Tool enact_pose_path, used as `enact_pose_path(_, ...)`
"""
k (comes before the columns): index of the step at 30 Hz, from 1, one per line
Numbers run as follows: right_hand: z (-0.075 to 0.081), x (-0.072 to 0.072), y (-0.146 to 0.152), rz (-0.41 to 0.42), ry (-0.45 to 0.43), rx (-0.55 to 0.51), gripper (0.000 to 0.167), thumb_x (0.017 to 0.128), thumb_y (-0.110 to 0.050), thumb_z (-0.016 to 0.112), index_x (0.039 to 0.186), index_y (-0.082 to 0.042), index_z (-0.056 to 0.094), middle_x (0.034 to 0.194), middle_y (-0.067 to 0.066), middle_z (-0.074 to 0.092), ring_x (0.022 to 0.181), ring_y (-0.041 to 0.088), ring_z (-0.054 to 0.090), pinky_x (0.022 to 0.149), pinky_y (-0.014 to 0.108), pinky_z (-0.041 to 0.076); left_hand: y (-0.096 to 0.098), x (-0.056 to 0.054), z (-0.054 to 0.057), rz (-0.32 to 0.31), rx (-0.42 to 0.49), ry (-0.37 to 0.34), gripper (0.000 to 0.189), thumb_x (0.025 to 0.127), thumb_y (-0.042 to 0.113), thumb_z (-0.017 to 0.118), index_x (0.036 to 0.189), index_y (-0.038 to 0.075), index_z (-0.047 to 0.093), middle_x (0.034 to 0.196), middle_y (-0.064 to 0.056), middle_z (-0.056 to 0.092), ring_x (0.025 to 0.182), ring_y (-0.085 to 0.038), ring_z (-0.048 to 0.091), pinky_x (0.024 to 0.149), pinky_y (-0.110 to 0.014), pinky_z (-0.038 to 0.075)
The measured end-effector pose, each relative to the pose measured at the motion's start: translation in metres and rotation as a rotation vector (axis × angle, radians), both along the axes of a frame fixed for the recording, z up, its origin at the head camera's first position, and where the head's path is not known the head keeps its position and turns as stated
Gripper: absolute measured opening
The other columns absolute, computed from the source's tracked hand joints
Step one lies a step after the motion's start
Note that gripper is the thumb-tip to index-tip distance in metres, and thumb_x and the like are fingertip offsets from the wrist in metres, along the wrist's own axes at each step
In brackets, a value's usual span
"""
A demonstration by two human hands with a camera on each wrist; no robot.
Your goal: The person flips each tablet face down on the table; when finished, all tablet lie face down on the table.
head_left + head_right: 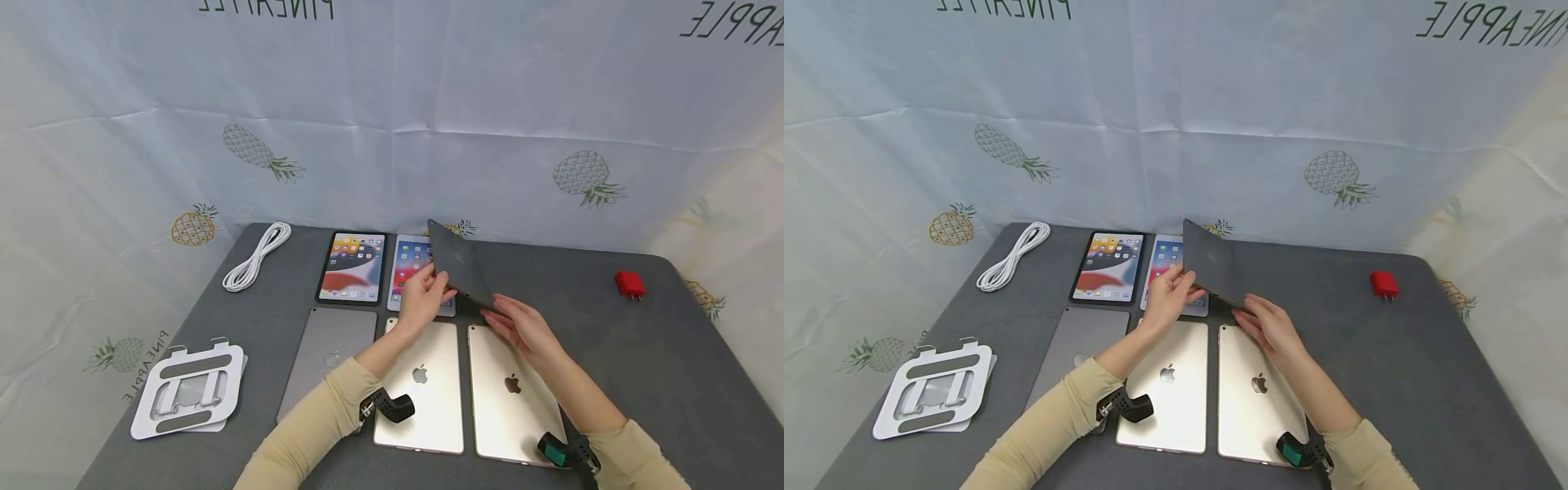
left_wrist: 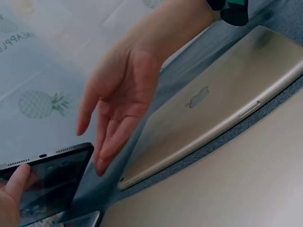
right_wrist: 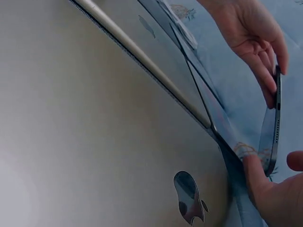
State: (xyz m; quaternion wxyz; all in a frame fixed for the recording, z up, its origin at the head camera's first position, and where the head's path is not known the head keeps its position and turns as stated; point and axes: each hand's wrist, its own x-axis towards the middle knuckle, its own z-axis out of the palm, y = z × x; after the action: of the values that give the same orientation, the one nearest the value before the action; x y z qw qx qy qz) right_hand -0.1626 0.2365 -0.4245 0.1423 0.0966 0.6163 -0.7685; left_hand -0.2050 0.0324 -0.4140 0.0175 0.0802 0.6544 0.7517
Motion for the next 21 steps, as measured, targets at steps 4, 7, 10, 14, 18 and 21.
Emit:
enact_pose_path(4,-0.001,0.000,0.002,-0.013,-0.053,-0.171,0.064,0.104,-0.012,0.045,0.153,0.005,0.007,0.138,0.024,0.046,0.101,0.008,0.066,0.096,0.022,0.046,0.001,0.003,-0.003,-0.001,0.037,-0.052,0.037,0.101,0.009,0.052,0.133,-0.008,0.051,0.114,-0.023,0.067,0.093,-0.031,0.070,0.077,-0.029,0.056)
enact_pose_path(7,0.000,0.000,0.003,-0.040,-0.074,-0.224,0.066,0.103,-0.008,0.047,0.153,0.005,0.006,0.112,0.008,0.064,0.098,0.009,0.067,0.093,0.021,0.048,0.002,0.004,-0.005,-0.008,0.068,-0.083,0.035,0.101,0.008,0.050,0.131,-0.010,0.051,0.114,-0.025,0.066,0.095,-0.034,0.069,0.079,-0.031,0.056)
enact_pose_path(10,0.001,0.001,0.006,-0.059,-0.088,-0.243,0.068,0.102,-0.005,0.048,0.154,0.004,0.004,0.100,0.000,0.066,0.095,0.008,0.068,0.090,0.019,0.049,0.003,0.005,-0.009,-0.024,0.097,-0.105,0.033,0.102,0.006,0.049,0.129,-0.012,0.051,0.114,-0.028,0.065,0.096,-0.037,0.068,0.080,-0.033,0.056)
enact_pose_path(14,0.000,0.005,0.011,-0.060,-0.089,-0.203,0.069,0.102,-0.003,0.048,0.153,0.004,0.003,0.117,0.007,0.059,0.094,0.006,0.067,0.091,0.018,0.048,0.005,0.005,-0.016,-0.055,0.112,-0.131,0.034,0.102,0.004,0.047,0.131,-0.014,0.049,0.116,-0.030,0.063,0.096,-0.037,0.068,0.081,-0.034,0.056)
enact_pose_path(18,-0.001,0.009,0.018,-0.032,-0.062,-0.113,0.067,0.103,-0.003,0.043,0.153,0.006,0.000,0.151,0.026,0.021,0.095,0.001,0.064,0.093,0.017,0.046,0.010,0.007,-0.022,-0.090,0.118,-0.173,0.036,0.103,0.005,0.045,0.134,-0.013,0.046,0.119,-0.029,0.061,0.099,-0.036,0.067,0.084,-0.035,0.055)
enact_pose_path(21,-0.003,0.013,0.024,-0.014,-0.034,-0.052,0.065,0.103,-0.004,0.041,0.152,0.007,-0.001,0.157,0.026,0.001,0.095,-0.002,0.062,0.093,0.015,0.046,0.014,0.010,-0.024,-0.113,0.119,-0.202,0.036,0.103,0.005,0.045,0.135,-0.012,0.045,0.118,-0.028,0.062,0.099,-0.035,0.067,0.085,-0.035,0.055)
